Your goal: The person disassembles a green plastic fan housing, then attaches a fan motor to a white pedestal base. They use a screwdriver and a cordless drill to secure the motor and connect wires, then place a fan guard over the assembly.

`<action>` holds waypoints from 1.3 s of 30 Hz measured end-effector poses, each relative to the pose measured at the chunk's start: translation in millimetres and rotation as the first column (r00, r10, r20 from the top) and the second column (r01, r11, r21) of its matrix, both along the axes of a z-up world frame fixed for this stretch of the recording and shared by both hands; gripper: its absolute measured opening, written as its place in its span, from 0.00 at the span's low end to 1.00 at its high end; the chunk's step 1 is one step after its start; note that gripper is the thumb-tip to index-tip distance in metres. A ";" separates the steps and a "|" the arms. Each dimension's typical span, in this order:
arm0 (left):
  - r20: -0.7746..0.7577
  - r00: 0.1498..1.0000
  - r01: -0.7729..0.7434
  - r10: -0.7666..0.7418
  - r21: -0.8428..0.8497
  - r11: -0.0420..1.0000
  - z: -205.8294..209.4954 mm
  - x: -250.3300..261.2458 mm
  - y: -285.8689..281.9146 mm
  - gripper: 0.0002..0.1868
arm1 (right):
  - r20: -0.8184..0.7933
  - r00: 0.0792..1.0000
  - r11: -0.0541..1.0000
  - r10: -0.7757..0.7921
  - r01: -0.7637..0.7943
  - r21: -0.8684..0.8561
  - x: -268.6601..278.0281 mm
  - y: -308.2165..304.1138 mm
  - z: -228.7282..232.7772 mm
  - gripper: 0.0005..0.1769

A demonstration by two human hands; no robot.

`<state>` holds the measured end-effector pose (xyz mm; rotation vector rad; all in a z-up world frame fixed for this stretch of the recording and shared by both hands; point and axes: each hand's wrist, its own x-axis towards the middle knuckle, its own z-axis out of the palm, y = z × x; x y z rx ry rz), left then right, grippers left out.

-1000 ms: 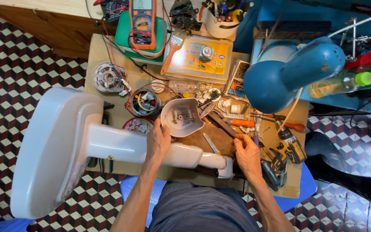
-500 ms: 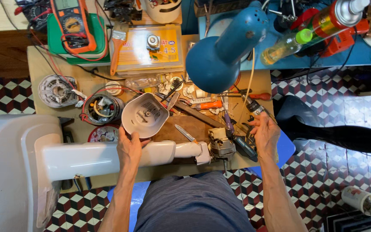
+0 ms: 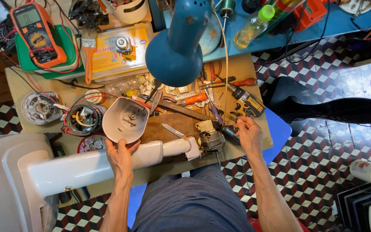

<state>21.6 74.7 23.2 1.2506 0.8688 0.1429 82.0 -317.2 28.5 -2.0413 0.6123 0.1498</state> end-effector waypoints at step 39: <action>0.040 0.999 0.026 -0.029 0.056 0.998 -7.4 12.1 17.9 0.25 | 0.099 0.919 0.905 0.383 -0.351 -0.242 28.9 58.0 6.9 0.20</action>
